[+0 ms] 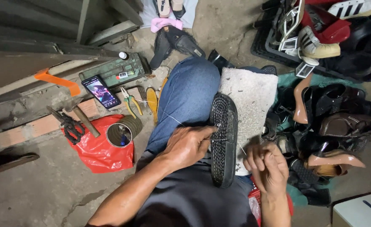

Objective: Hand-stitching the sole of a shoe using a needle and thread in a repair shop.

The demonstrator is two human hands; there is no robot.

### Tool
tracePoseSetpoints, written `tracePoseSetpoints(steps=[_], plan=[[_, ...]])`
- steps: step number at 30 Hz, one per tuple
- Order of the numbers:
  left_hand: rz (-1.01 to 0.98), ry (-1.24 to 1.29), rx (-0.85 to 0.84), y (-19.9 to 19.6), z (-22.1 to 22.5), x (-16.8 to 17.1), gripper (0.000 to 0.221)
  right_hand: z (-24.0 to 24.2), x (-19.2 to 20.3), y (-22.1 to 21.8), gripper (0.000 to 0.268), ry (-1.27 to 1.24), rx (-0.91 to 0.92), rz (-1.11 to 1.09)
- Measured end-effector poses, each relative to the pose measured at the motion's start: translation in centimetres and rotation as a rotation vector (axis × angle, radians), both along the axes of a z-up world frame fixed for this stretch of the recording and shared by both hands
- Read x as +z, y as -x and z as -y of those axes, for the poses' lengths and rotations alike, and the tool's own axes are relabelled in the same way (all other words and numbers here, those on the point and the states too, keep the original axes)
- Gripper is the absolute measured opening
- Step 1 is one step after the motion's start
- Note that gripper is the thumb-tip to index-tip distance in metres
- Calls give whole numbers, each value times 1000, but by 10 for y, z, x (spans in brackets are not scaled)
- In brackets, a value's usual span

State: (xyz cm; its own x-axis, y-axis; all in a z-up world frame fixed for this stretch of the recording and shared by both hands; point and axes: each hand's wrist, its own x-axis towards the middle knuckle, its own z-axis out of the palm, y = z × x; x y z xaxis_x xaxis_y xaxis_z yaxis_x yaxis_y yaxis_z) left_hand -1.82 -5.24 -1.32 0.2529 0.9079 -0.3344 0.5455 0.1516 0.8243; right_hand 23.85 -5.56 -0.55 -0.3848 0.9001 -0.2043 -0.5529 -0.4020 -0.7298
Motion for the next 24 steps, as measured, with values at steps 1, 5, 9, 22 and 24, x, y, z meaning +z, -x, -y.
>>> tracePoseSetpoints(steps=[1, 5, 9, 22, 24], plan=[[-1, 5, 1, 1, 0, 0, 45, 8, -6, -9, 22, 5, 1, -1], [-11, 27, -50, 0, -4, 2, 48, 44, -22, -32, 13, 158, -18, 204], [-15, -18, -79, -2, -3, -2, 45, 68, -18, -32, 18, 297, -90, 559], [174, -229, 243, 17, 13, 12, 51, 51, 20, -30, 67, -43, 33, 1275], [162, -261, 270, 21, 14, 15, 32, 31, 29, -26, 52, -8, -269, 1085]])
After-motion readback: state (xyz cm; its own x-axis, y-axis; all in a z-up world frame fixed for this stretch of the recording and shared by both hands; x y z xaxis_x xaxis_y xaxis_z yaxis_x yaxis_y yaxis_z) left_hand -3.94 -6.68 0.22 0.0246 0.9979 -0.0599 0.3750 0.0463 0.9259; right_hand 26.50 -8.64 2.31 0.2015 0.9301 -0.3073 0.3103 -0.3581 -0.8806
